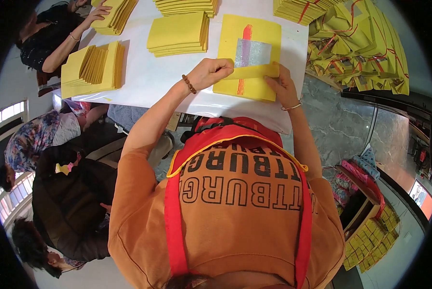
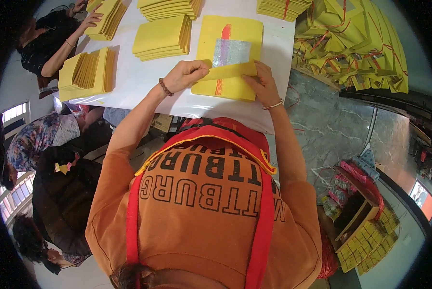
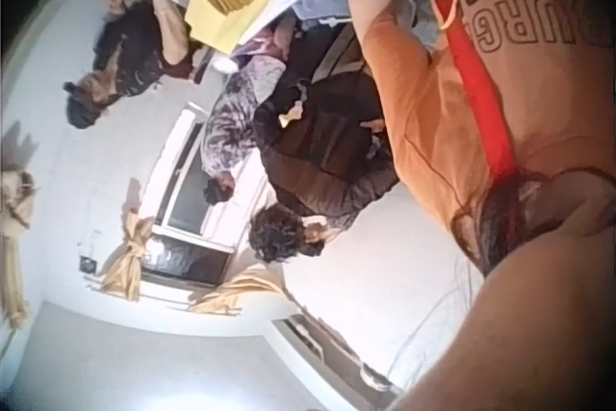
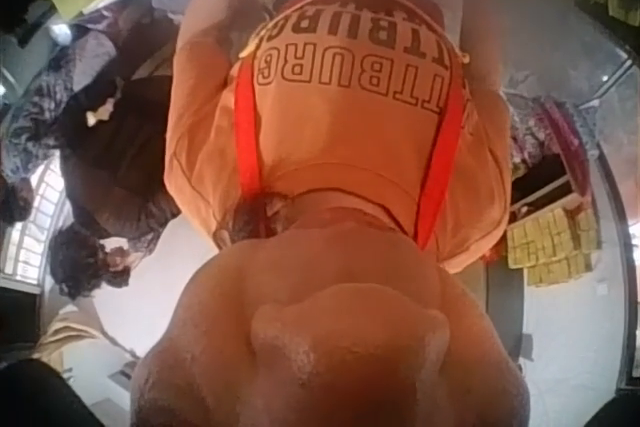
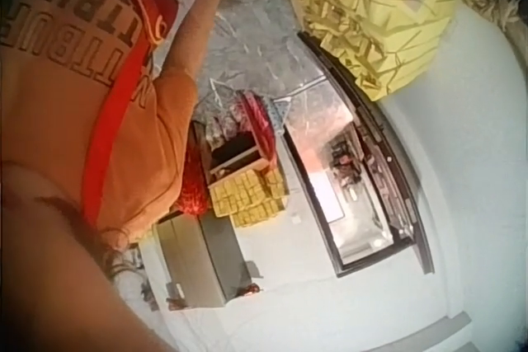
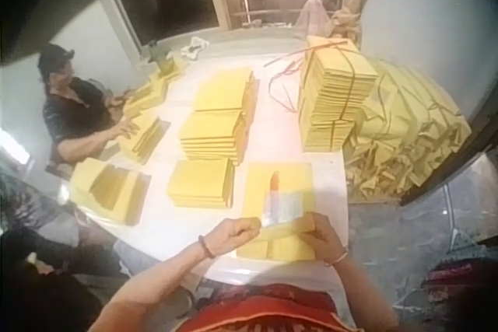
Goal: Folding yellow paper sheets at a work table.
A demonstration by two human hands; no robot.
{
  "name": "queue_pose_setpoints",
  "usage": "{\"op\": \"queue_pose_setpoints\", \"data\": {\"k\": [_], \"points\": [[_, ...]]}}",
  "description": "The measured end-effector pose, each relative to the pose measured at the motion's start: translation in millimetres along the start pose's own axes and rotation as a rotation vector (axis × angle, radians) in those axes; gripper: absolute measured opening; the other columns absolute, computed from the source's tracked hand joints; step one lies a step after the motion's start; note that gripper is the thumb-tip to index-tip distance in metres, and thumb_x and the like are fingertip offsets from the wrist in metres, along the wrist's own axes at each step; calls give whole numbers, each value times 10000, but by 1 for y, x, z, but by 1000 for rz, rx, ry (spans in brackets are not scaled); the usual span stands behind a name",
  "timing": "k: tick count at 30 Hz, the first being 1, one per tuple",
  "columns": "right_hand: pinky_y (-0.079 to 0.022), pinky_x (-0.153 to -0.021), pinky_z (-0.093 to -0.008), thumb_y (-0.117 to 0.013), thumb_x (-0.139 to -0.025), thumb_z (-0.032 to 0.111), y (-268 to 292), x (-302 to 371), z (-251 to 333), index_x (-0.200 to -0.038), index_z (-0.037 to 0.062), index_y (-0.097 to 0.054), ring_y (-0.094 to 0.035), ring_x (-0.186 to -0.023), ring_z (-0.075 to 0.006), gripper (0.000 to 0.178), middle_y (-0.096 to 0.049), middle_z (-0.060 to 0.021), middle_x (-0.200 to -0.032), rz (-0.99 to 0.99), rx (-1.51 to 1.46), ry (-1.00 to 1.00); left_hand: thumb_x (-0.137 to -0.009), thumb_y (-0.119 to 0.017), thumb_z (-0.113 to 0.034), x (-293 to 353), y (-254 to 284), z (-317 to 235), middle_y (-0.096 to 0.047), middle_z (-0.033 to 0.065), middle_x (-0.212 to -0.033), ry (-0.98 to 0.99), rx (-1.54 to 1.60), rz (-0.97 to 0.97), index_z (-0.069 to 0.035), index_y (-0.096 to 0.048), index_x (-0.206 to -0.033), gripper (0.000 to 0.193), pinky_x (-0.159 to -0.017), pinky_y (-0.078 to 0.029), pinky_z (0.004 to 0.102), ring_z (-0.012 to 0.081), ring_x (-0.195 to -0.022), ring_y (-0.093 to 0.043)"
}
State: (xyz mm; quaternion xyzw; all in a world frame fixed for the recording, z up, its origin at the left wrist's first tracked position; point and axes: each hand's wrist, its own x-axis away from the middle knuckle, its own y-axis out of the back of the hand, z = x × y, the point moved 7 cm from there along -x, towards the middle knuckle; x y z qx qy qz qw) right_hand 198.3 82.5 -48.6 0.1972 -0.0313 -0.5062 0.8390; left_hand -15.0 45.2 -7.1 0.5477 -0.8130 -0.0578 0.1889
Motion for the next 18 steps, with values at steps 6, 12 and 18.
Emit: {"op": "queue_pose_setpoints", "data": {"k": [6, 12, 18], "points": [[-400, -888, -294, -621, -830, 174, -9, 8, -43, -1111, 54, -557, -468, -1075, -186, 312, -480, -76, -1168, -117, -448, -297, -765, -655, -175, 4, 23, -25, -548, 97, -1101, -325, -211, -107, -99, -591, -1089, 339, -898, -382, 358, 262, -1022, -475], [-387, -895, -332, -668, -742, 156, 9, -4, 9, -1088, 116, -579, -485, -1077, -224, 359, -520, -56, -1170, -57, -21, 236, -661, -624, -63, 2, 10, -25, -563, 97, -1073, -523, -808, -276, -100, -603, -1055, 396, -844, -429, 358, 278, -995, -494], [-358, -944, -416, -649, -737, 193, 10, -10, 92, -1048, 166, -595, -463, -1133, -235, 316, -525, -31, -1191, -25, 813, 503, -707, -549, -79, 22, 0, -45, -575, 83, -1055, -724, -945, -300, -113, -595, -1018, 317, -799, -448, 348, 256, -946, -539]]}}
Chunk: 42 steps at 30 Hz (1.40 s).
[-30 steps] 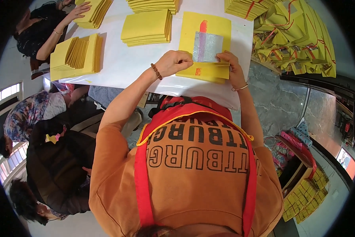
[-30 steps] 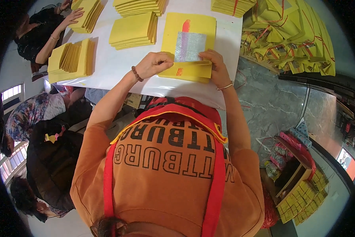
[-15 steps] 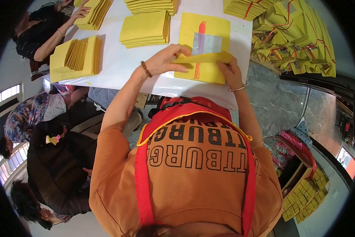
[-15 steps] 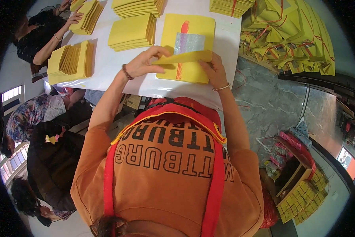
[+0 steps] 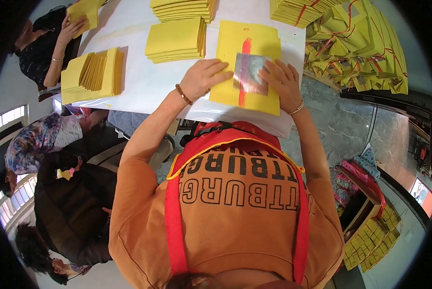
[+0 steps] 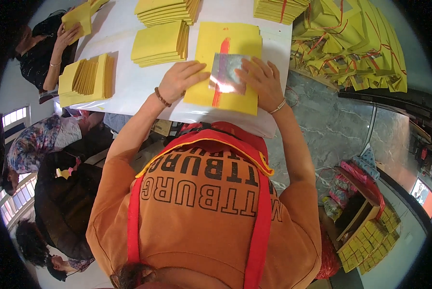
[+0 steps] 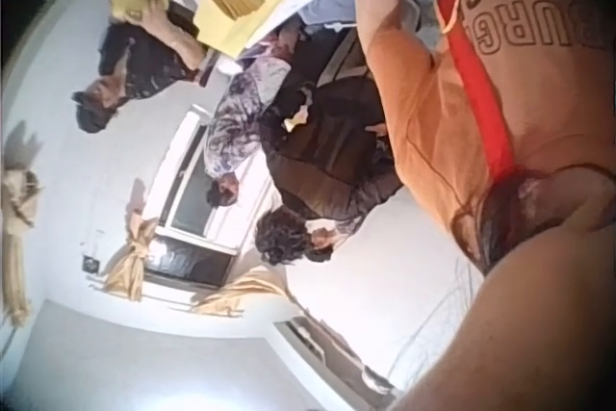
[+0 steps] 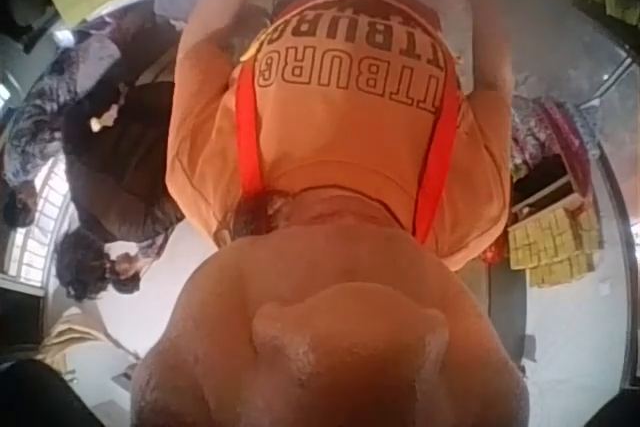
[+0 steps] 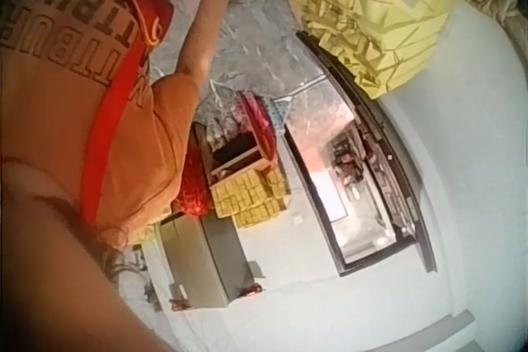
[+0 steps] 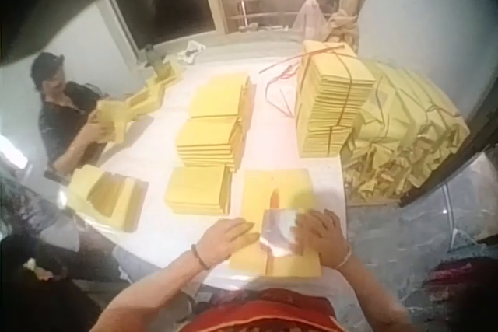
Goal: Folding yellow paper sheets at a work table.
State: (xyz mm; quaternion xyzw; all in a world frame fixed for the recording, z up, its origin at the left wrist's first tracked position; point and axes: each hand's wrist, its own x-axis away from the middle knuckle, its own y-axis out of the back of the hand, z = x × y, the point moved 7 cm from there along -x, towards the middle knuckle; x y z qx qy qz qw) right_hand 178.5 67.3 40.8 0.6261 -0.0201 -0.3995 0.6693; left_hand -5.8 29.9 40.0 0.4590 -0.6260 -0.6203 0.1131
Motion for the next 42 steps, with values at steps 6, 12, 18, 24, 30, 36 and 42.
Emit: {"op": "queue_pose_setpoints", "data": {"k": [6, 12, 18, 24, 30, 36, 42], "points": [[-410, -900, -372, -593, -769, 136, -21, 27, 16, -1050, 137, -593, -508, -1081, -245, 281, -553, -64, -1141, 155, -350, 99, -728, -518, -91, 21, -1, -20, -587, 71, -1019, 42, 113, 85, -123, -586, -1022, 303, -779, -449, 329, 222, -959, -548], [-450, -837, -328, -582, -800, 104, -31, 31, -8, -1074, 21, -561, -571, -968, -273, 287, -578, -103, -1081, 185, -696, -440, -801, -545, -181, 16, -15, 15, -609, 137, -831, 578, 406, 179, -51, -590, -925, 185, -667, -456, 391, 307, -755, -575], [-462, -698, -254, -590, -815, 98, -27, 24, -17, -1089, 47, -576, -596, -841, -149, 279, -584, -101, -939, -321, -1075, -808, -839, -538, -284, 10, -33, 40, -569, 166, -622, 902, 544, 231, -7, -575, -788, 284, -551, -421, 416, 326, -586, -558], [-396, -566, -228, -611, -803, 99, -28, 19, -31, -1098, 52, -595, -491, -656, -79, 299, -549, -33, -782, 13, -699, -771, -812, -564, -233, 25, -55, 53, -565, 139, -606, 1022, 733, 113, 8, -557, -868, 248, -520, -408, 368, 260, -559, -563], [-339, -565, -158, -610, -821, 82, -47, 32, -45, -1126, 36, -594, -401, -650, -14, 308, -545, 48, -841, 17, -824, -921, -804, -571, -161, 19, -55, 51, -570, 115, -602, 1073, 786, -27, -30, -417, -1119, 374, -514, -407, 358, 263, -551, -558], [-363, -577, -160, -607, -822, 81, -47, 26, -44, -1127, 37, -594, -424, -653, -20, 308, -569, 35, -853, -28, -802, -906, -800, -559, -144, 17, -51, 49, -594, 127, -626, 1121, 715, -9, -57, -297, -1236, 517, -525, -416, 365, 274, -569, -576], [-397, -612, -178, -604, -821, 80, -50, 26, -47, -1121, 27, -594, -464, -683, -39, 305, -603, -13, -884, -31, -780, -913, -781, -564, -166, 21, -61, 59, -588, 143, -617, 1126, 788, -49, -63, -266, -1271, 583, -532, -421, 377, 298, -575, -579]]}}
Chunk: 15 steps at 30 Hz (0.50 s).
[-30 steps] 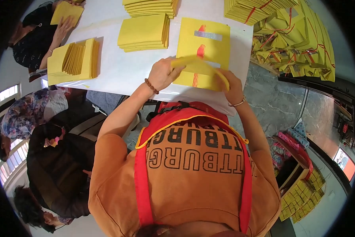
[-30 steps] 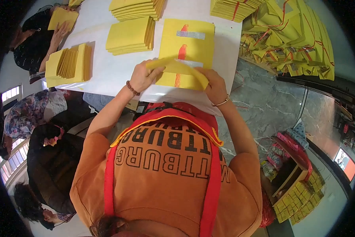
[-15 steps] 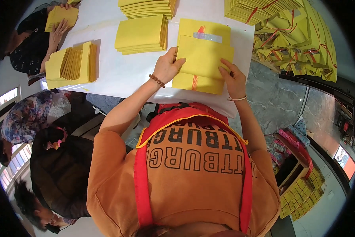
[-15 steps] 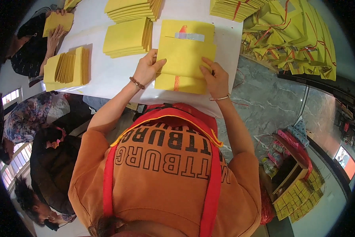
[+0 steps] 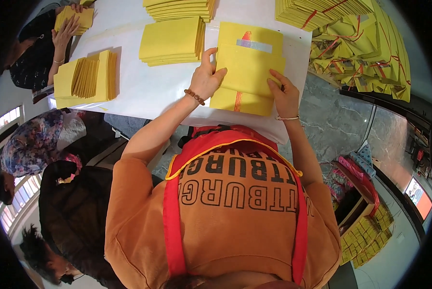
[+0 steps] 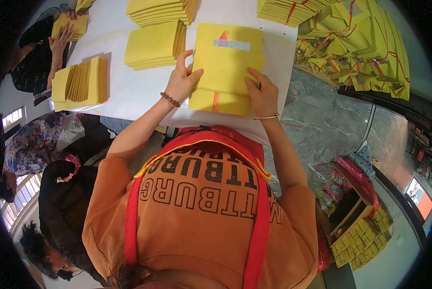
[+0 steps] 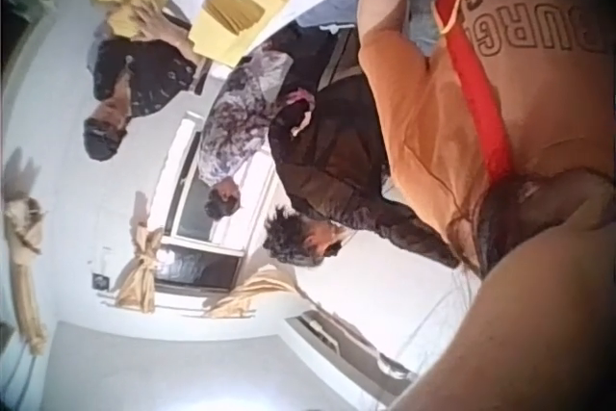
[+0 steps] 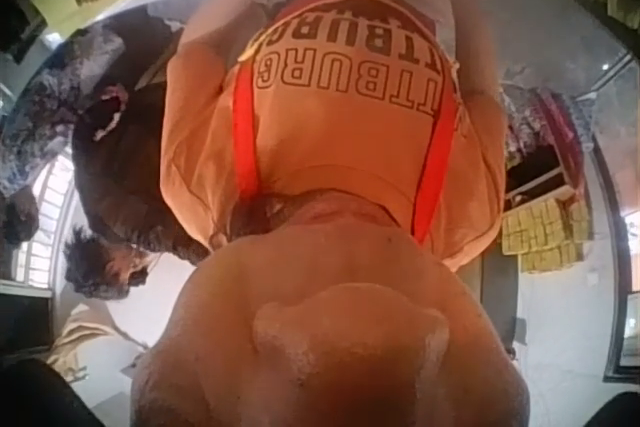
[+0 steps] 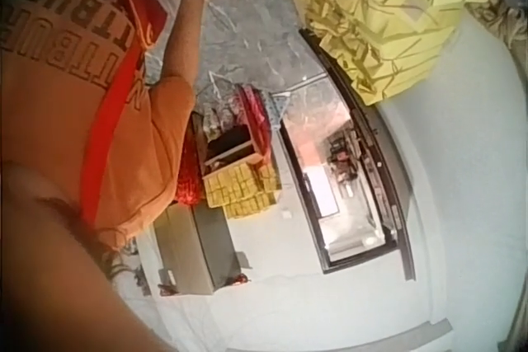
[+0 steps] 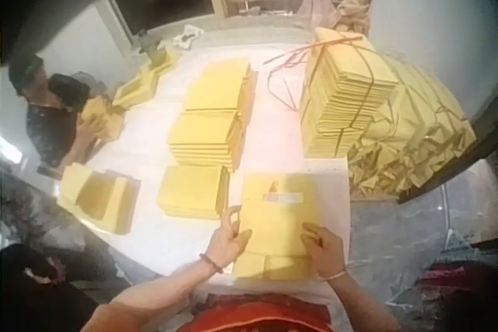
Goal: Folding yellow paper sheets at a work table.
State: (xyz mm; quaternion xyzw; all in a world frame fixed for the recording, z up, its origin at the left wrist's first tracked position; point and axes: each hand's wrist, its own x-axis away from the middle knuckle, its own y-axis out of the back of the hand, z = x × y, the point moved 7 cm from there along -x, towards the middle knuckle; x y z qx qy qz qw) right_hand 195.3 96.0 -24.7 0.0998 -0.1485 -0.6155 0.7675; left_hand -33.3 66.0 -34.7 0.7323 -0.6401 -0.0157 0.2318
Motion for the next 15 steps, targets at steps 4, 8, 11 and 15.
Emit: {"op": "queue_pose_setpoints", "data": {"k": [4, 8, 11, 15], "points": [[-420, -646, -190, -606, -816, 82, 0, -1, 4, -1112, 27, -600, -507, -727, -52, 301, -618, -28, -916, 18, 97, -49, -774, -569, -176, 2, 2, -7, -586, 150, -613, 9, -54, 27, -57, -250, -1279, 608, -539, -426, 381, 303, -582, -584], [-426, -656, -193, -610, -812, 88, 0, -1, 0, -1105, 33, -605, -522, -739, -58, 299, -624, -33, -921, 1, 77, 9, -778, -566, -172, 5, 3, -11, -579, 148, -606, -38, -5, -10, -49, -243, -1281, 611, -538, -425, 384, 307, -582, -584], [-445, -623, -271, -621, -771, 82, 1, -1, 4, -1044, 54, -631, -573, -673, -166, 274, -622, -107, -819, -51, 73, 42, -781, -566, -173, 7, 6, -21, -558, 128, -577, -90, -56, -14, -46, -217, -1294, 634, -511, -417, 397, 321, -533, -561], [-454, -641, -278, -621, -771, 93, 2, -1, 10, -1039, 54, -634, -590, -694, -180, 271, -630, -120, -840, -39, 119, 4, -764, -614, -220, 18, 12, -57, -569, 115, -855, -268, -524, -138, -83, -345, -1259, 580, -668, -410, 412, 286, -797, -552]]}}
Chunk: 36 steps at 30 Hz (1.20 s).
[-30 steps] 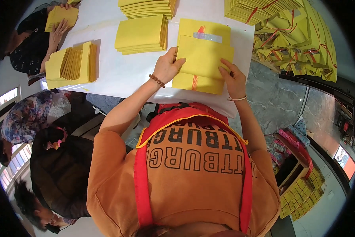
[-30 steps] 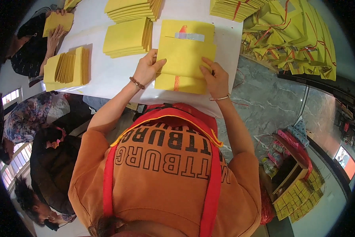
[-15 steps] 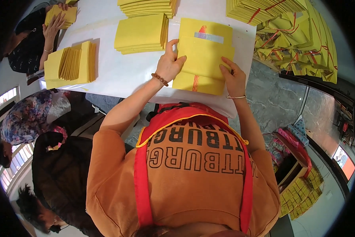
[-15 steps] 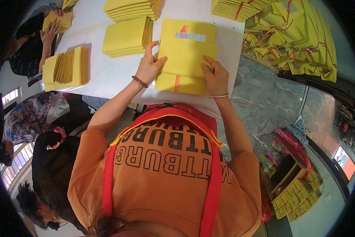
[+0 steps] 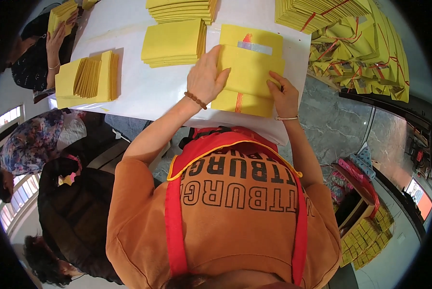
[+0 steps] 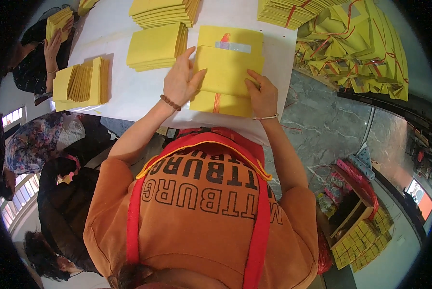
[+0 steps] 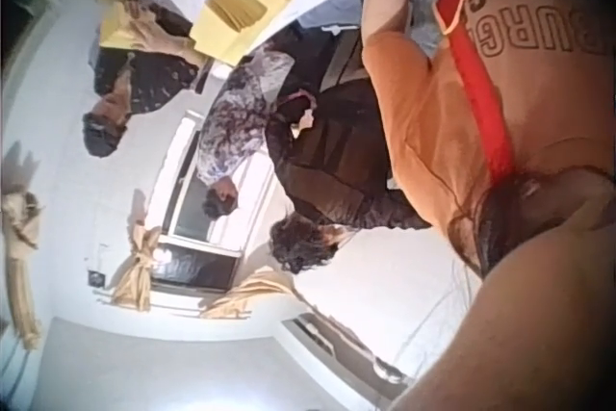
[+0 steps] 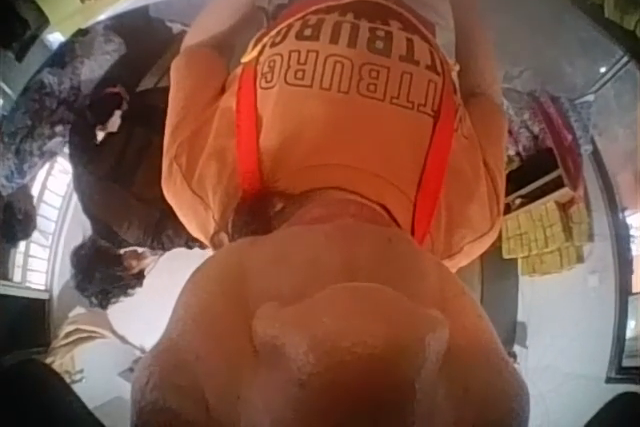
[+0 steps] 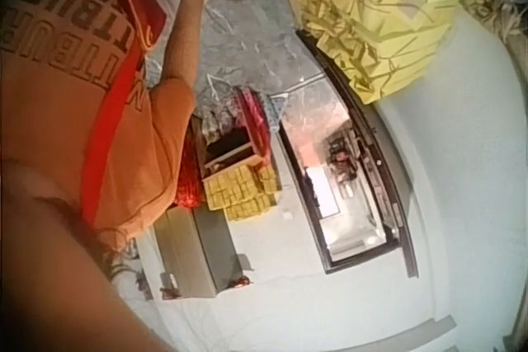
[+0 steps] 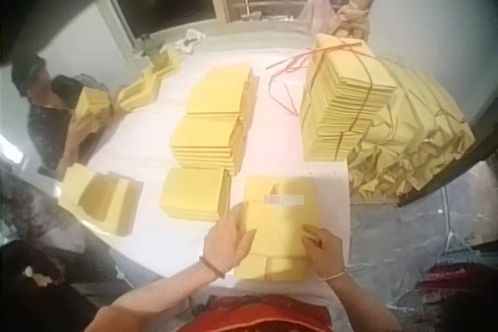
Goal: Folding yellow paper sheets at a work table.
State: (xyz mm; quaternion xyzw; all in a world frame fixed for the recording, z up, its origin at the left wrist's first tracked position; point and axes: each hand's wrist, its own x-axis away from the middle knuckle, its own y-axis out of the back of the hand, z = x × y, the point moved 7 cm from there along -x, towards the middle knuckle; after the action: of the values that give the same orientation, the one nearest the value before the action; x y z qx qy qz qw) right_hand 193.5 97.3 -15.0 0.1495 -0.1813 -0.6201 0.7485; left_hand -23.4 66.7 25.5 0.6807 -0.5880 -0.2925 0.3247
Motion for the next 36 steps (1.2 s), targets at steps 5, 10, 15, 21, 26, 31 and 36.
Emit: {"op": "queue_pose_setpoints", "data": {"k": [5, 10, 15, 21, 26, 31, 36], "points": [[-454, -641, -283, -617, -774, 98, -1, -1, -5, -1034, 54, -636, -587, -686, -179, 264, -636, -123, -849, -16, -28, 22, -755, -624, -294, -3, -27, -53, -467, 110, -1177, -468, -206, -65, -115, -495, -1170, 470, -868, -322, 455, 277, -1096, -414], [-459, -676, -277, -620, -779, 119, -2, -1, -8, -1052, 56, -622, -596, -789, -198, 280, -611, -131, -959, 115, 33, -173, -810, -536, -411, 7, -62, -49, -400, 116, -1303, -571, -341, 28, -160, -457, -1241, 505, -961, -264, 488, 311, -1193, -349], [-374, -874, -426, -595, -800, 252, 2, 7, 51, -1200, 109, -499, -473, -1066, -279, 436, -420, -128, -1269, -122, 518, 355, -799, -553, -385, 6, -63, -46, -366, 103, -1332, -534, -335, 52, -159, -434, -1259, 526, -966, -253, 487, 296, -1208, -331], [-195, -993, -563, -524, -823, 408, -39, 14, 35, -1301, 76, -368, -277, -1283, -304, 603, -296, -140, -1390, 117, 634, 587, -796, -549, -310, 3, -66, -43, -350, 107, -1344, -537, -328, 122, -101, -427, -1248, 513, -996, -214, 483, 294, -1235, -302], [-173, -1005, -568, -485, -837, 452, -42, 9, 21, -1332, 72, -322, -256, -1299, -293, 645, -283, -133, -1402, 84, 627, 535, -848, -492, -256, -8, -55, -20, -408, 134, -1283, -427, 257, 157, -60, -417, -1250, 453, -1019, -210, 414, 284, -1229, -313], [-205, -980, -604, -497, -823, 475, -50, 7, 23, -1339, 78, -314, -255, -1297, -300, 676, -270, -133, -1408, 84, 828, 556, -885, -442, -334, -7, -43, -26, -389, 147, -1305, -485, 243, 186, -62, -395, -1278, 480, -1024, -192, 434, 310, -1249, -287], [-236, -965, -607, -497, -816, 491, -50, 7, 22, -1337, 79, -317, -246, -1300, -306, 688, -250, -131, -1415, 93, 807, 564, -841, -441, -527, 10, -51, -19, -249, 197, -1397, -567, -285, 107, -176, -328, -1357, 634, -1024, -150, 525, 378, -1283, -218]]}}
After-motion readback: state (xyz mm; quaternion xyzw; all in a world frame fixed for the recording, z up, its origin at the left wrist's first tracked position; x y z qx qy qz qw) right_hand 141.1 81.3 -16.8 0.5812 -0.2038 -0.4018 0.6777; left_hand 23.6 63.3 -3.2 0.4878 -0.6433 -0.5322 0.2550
